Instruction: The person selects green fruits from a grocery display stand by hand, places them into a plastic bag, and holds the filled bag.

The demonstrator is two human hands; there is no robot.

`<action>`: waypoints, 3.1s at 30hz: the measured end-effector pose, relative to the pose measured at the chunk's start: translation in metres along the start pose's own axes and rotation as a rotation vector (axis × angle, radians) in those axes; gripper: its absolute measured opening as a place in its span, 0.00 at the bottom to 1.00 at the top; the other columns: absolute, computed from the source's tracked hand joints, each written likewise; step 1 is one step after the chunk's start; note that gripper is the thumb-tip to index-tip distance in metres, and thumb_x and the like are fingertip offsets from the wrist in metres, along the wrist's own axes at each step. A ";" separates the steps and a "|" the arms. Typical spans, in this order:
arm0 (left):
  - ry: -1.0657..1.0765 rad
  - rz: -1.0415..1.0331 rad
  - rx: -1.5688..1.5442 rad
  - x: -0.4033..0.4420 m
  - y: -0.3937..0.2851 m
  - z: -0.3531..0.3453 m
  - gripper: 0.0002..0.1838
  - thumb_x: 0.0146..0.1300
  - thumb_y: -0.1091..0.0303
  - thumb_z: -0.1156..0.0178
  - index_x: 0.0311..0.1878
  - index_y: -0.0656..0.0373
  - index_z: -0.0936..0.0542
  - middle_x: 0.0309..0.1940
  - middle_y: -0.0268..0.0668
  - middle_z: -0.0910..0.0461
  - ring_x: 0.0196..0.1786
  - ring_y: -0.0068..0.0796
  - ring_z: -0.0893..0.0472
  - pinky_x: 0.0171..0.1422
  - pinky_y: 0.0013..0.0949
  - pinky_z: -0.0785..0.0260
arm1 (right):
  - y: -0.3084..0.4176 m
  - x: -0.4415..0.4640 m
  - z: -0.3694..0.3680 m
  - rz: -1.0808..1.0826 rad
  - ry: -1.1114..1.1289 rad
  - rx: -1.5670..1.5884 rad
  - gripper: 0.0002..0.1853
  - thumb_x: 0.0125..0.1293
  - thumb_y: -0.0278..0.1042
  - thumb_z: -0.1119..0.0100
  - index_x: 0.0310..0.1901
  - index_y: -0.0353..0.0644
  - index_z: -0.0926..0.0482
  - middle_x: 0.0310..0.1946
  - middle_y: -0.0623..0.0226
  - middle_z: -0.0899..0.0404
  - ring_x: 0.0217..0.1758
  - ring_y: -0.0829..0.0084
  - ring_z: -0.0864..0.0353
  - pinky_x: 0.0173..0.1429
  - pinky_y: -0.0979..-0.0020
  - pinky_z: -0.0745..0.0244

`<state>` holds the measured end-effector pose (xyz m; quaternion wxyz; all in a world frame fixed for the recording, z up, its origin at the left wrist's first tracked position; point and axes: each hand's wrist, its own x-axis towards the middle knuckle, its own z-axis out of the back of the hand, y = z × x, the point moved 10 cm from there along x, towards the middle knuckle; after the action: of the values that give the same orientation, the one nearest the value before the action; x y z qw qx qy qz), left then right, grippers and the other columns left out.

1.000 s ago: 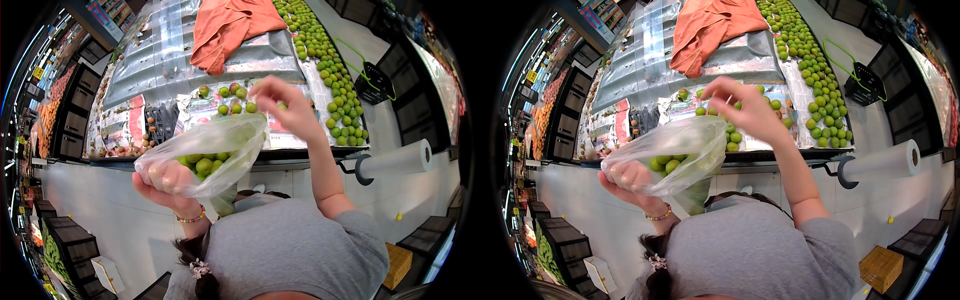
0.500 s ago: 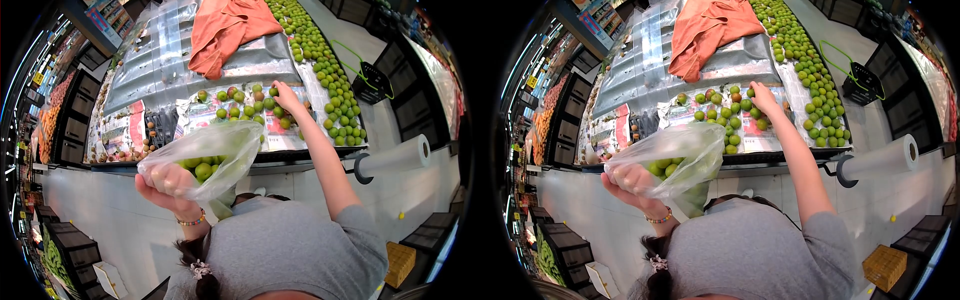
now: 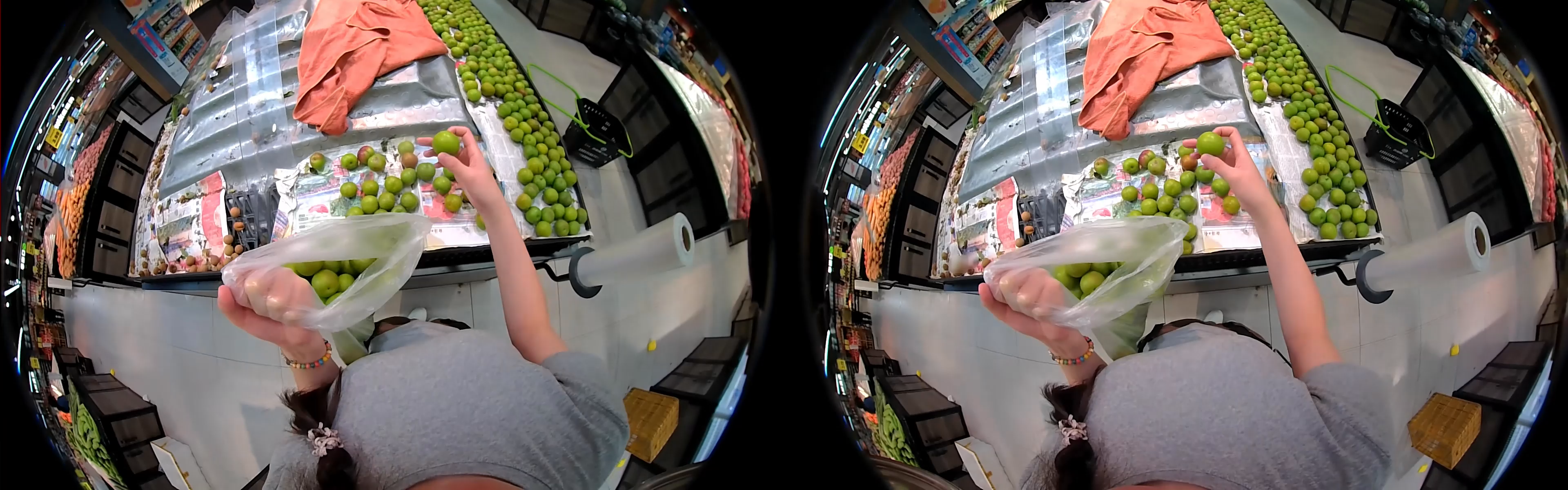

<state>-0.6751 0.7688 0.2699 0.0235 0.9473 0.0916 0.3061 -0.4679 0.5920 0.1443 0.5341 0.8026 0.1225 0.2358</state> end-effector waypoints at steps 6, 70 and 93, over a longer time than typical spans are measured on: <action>0.011 0.014 0.022 0.000 0.000 0.004 0.18 0.63 0.70 0.51 0.20 0.46 0.47 0.12 0.19 0.50 0.12 0.09 0.56 0.15 0.21 0.67 | 0.048 -0.032 -0.080 0.045 0.305 0.101 0.19 0.61 0.28 0.44 0.51 0.46 0.38 0.48 0.58 0.24 0.48 0.72 0.24 0.53 0.72 0.31; 0.039 -0.123 0.065 -0.011 -0.067 -0.006 0.20 0.62 0.70 0.50 0.18 0.47 0.48 0.12 0.19 0.50 0.13 0.08 0.56 0.17 0.21 0.68 | -0.127 0.005 -0.084 0.058 0.123 -1.205 0.20 0.50 0.23 0.46 0.47 0.40 0.37 0.40 0.53 0.32 0.41 0.49 0.27 0.41 0.55 0.29; 0.030 -0.141 0.085 -0.017 -0.082 -0.006 0.20 0.61 0.70 0.51 0.18 0.47 0.48 0.12 0.20 0.50 0.13 0.10 0.56 0.17 0.23 0.68 | -0.090 0.038 -0.097 -0.251 0.134 0.148 0.17 0.67 0.43 0.51 0.50 0.40 0.34 0.38 0.65 0.25 0.28 0.79 0.30 0.29 0.79 0.34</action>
<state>-0.7053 0.8464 0.2572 0.0035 0.9339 0.1712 0.3138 -0.4794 0.7223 0.1023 0.4892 0.8008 0.2741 0.2104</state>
